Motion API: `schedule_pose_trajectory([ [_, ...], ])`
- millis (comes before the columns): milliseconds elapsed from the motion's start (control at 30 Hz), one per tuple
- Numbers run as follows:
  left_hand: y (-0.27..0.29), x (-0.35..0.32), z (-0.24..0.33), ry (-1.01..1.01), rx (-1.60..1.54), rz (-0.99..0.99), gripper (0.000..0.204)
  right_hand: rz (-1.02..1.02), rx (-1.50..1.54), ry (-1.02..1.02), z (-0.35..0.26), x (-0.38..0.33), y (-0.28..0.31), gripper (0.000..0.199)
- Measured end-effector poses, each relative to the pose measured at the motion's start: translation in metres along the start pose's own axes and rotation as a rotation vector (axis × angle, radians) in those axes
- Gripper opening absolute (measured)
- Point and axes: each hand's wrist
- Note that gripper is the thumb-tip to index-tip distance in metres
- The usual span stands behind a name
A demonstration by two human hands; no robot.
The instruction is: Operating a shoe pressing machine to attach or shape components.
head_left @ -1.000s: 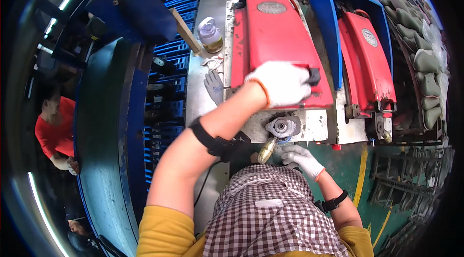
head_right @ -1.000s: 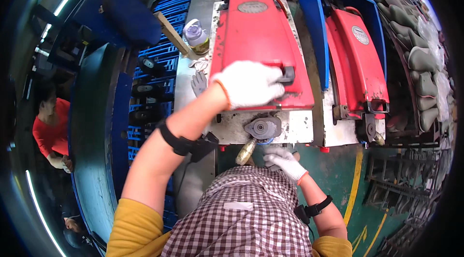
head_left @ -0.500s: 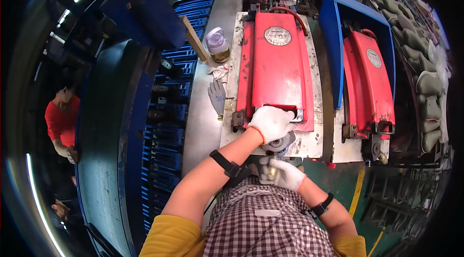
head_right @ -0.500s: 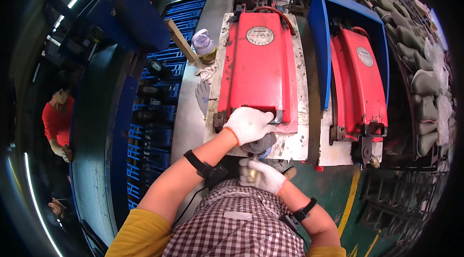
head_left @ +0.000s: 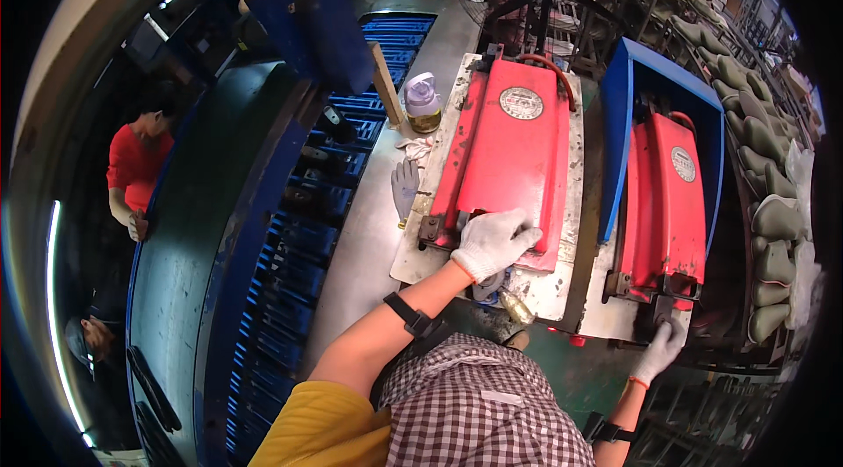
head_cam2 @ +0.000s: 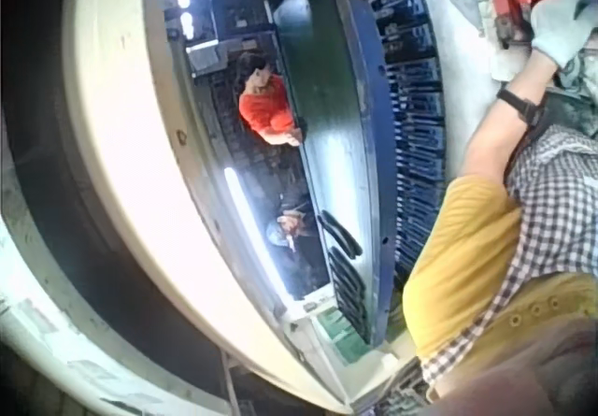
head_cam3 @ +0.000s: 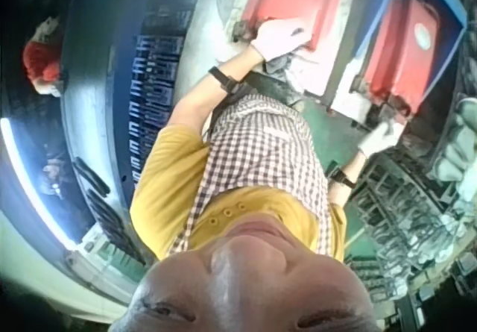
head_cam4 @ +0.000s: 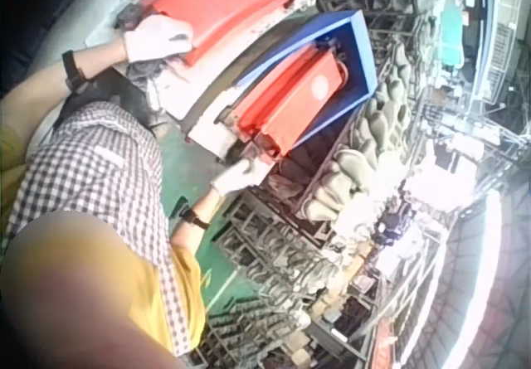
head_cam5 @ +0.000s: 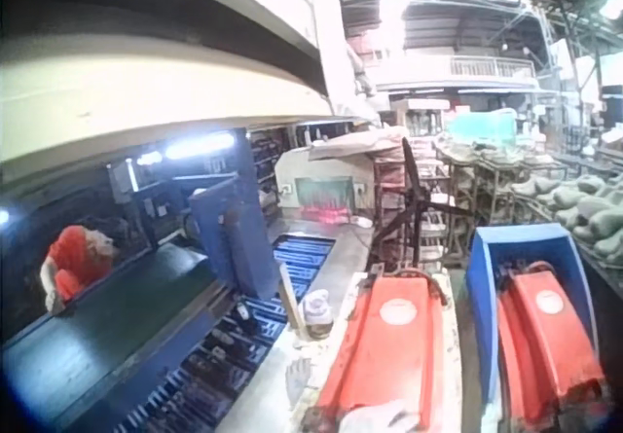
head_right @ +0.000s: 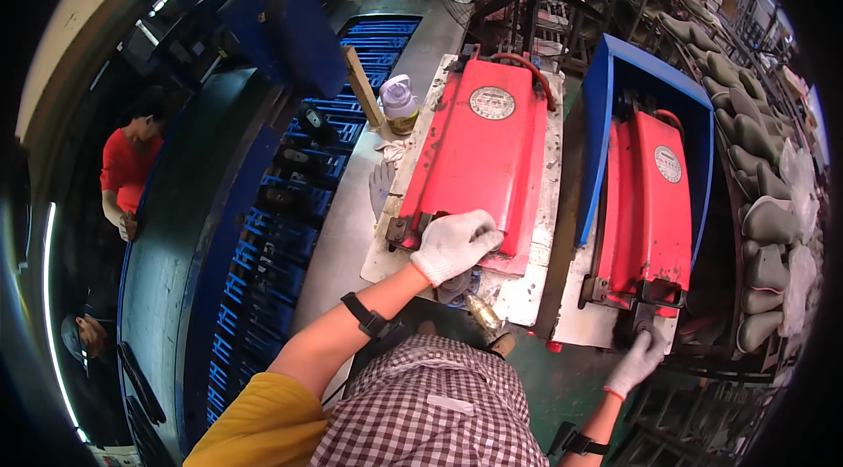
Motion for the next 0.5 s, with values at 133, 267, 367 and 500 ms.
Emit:
schedule_pose_trajectory([
  [133, -0.047, 0.004, 0.033, -0.366, -0.153, 0.311, 0.021, -0.13, -0.029, -0.275, 0.072, 0.028, 0.04, 0.035],
  [267, -0.108, 0.016, 0.084, -0.508, -0.149, 0.02, 0.031, -0.325, -0.201, -0.277, 0.094, 0.034, 0.047, 0.048],
  [367, -0.153, 0.015, 0.125, -0.537, -0.09, -0.132, 0.049, -0.294, -0.385, -0.319, 0.08, 0.022, 0.047, 0.055],
  [500, -0.197, 0.012, 0.154, -0.652, 0.06, -0.261, 0.061, -0.311, -0.354, -0.356, 0.041, -0.032, 0.056, 0.051],
])
Point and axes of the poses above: each hand's wrist, its own x-axis towards the middle knuckle, its own y-axis out of the back of the hand, z = x × y, and after that the axes turned 6 degrees about y, right-handed
